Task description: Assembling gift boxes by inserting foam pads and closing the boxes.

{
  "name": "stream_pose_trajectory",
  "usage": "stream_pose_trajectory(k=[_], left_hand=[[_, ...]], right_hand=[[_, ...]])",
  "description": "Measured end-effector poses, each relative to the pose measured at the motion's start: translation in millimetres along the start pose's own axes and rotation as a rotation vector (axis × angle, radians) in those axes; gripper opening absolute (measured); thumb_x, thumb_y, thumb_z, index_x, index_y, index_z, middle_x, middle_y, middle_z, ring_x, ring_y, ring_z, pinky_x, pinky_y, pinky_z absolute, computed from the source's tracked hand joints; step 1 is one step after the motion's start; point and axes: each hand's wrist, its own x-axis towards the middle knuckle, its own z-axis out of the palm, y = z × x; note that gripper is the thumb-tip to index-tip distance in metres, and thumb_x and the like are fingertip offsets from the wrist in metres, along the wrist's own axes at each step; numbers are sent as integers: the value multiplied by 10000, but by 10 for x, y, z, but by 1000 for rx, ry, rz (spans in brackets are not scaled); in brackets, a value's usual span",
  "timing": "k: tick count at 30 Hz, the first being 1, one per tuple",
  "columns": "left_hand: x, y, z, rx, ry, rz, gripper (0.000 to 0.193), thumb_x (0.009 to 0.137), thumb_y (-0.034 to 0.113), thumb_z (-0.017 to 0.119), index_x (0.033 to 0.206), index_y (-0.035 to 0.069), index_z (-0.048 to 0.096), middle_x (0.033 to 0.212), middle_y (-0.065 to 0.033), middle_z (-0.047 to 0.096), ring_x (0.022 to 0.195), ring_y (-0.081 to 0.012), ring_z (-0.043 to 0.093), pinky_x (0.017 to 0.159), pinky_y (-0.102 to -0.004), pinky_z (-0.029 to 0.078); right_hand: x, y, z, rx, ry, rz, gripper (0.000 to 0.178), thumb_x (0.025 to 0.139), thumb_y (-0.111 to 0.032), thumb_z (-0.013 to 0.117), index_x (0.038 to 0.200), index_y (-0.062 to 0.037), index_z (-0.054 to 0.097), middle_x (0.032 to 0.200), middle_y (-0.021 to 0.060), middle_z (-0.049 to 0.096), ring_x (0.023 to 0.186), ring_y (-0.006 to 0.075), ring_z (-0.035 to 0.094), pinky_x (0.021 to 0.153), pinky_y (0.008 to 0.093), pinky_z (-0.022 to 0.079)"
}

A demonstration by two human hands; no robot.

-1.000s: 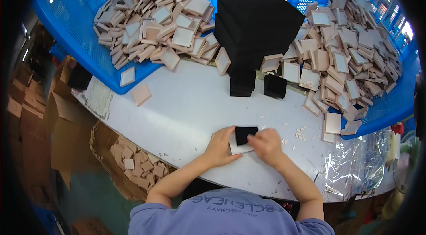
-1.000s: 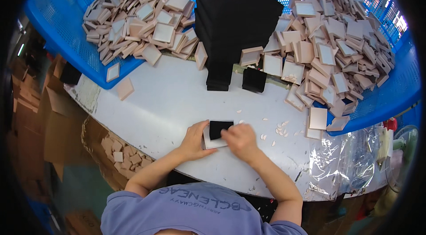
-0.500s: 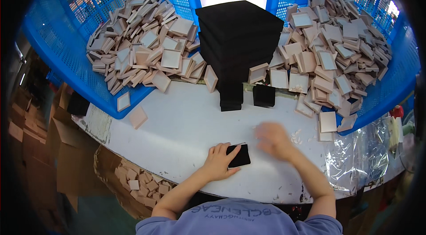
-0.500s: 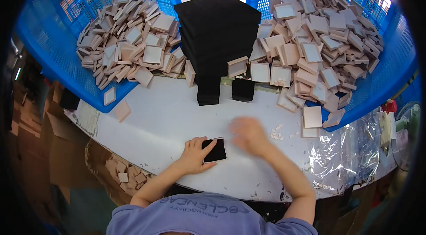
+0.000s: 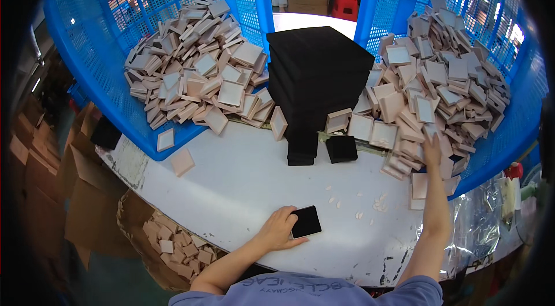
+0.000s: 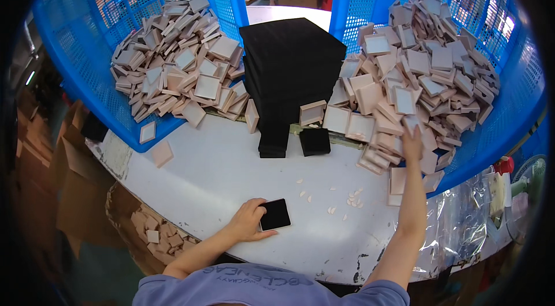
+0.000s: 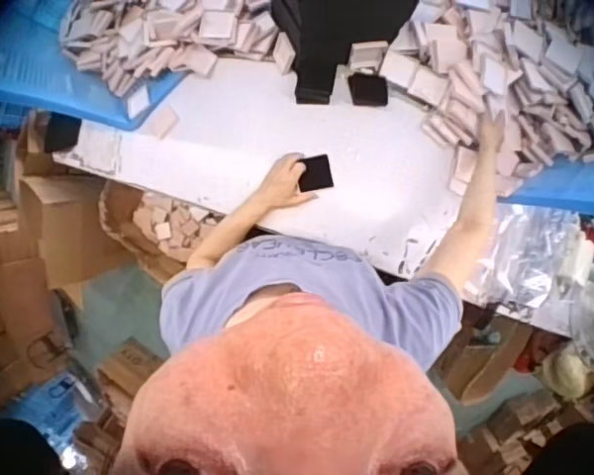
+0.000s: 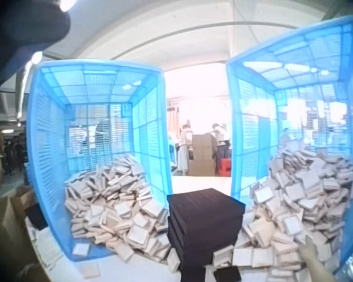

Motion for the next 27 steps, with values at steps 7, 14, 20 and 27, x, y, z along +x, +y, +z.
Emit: stream_pose_trajectory(k=[7,14,20,27], left_hand=[[195,87,-98,175,-91,75,702,686,415,668,1315,193,448,1016,-172,475,915,-312,468,762,-403,405],[372,232,-245,288,-399,16,760,650,405,657,1346,238,401,978,-147,478,874,-292,467,693,-391,417],[244,230,-179,260,-277,-14,751,650,406,668,1294,102,431,1030,-161,474,889,-299,463,706,-385,427],[-10,220,-1,208,-25,-32,687,691,374,672,1291,118,453,1167,-199,446,968,-332,447,759,-396,410]], right_hand=[[-750,-1339,292,101,93,31,443,797,-353,598,1141,-80,542,896,196,651,840,405,605,730,459,450],[-978,-1424,127,210,-9,-102,293,782,-254,633,1025,-91,609,973,160,619,929,345,568,787,390,429],[-1136,-1201,-305,311,51,-138,209,821,-172,627,937,0,610,969,153,569,895,233,534,799,322,419],[-1393,-1039,-508,589,132,58,251,866,-181,593,1002,27,565,958,98,558,879,157,525,748,276,428]])
